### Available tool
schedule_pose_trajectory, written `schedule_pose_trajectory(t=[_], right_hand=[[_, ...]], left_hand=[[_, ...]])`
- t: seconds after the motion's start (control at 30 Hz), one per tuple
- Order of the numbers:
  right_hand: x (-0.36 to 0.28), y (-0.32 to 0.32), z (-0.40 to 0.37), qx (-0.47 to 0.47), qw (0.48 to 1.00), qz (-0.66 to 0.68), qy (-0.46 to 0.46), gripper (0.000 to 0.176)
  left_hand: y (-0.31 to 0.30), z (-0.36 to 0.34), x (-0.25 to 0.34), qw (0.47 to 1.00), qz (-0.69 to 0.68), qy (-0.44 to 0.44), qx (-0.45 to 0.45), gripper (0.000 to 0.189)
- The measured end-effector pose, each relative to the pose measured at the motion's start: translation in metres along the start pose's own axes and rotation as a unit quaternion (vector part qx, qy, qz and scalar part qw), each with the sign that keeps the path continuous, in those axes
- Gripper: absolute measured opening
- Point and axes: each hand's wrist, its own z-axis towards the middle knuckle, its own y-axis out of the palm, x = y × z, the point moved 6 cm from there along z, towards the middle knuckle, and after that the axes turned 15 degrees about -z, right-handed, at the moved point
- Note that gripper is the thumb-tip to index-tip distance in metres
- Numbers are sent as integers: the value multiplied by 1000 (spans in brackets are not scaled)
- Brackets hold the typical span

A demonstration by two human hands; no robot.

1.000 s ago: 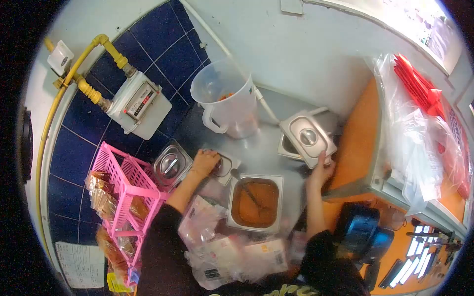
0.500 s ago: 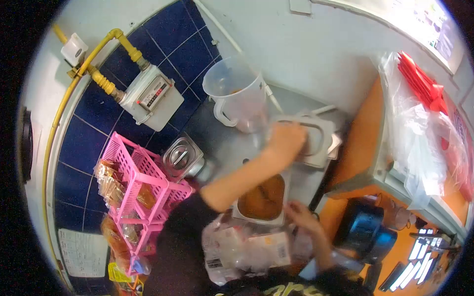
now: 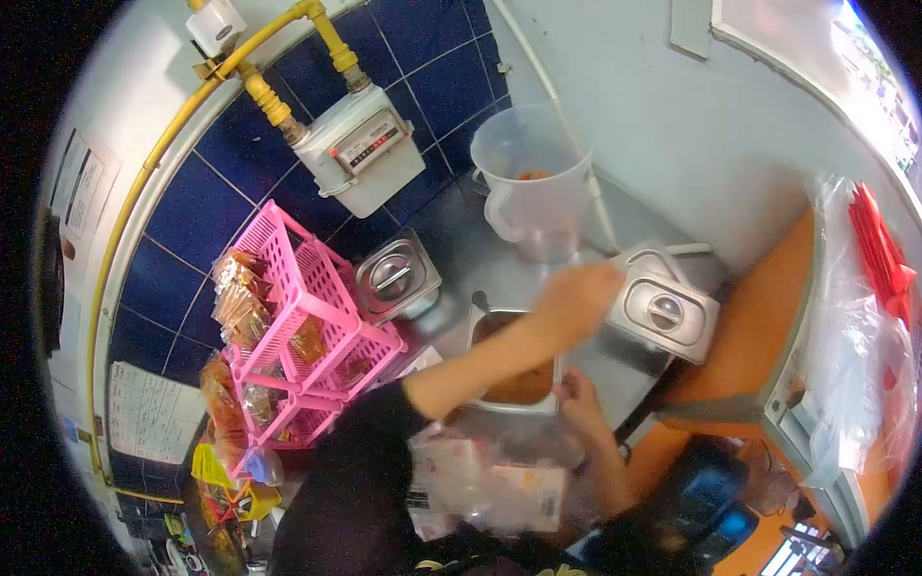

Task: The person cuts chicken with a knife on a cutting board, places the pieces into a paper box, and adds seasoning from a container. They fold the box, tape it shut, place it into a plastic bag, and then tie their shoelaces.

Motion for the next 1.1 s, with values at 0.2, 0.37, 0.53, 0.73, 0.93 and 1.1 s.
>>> schedule_pose_trajectory(t=[0.2,0.37,0.53,0.73,0.93,1.1], right_hand=[[-6,22,41,-18,999,-42,15,11],[-19,43,48,-7,1000,-6,16,8],[-18,66,63,-3,999,15,35,9],[-20,87,75,8,997,66,24,7],[-21,92,74,27,998,50,27,8],[-28,102,74,25,998,50,25,10]], left_hand=[[-145,-139,-131,873,319,-355,-97,26],[-129,-211,-210,812,390,-431,-45,23],[-134,-208,-215,799,427,-422,-30,15],[-124,-212,-218,787,490,-375,3,11],[-122,-199,-223,800,486,-351,26,13],[-136,-186,-253,771,449,-451,16,13]])
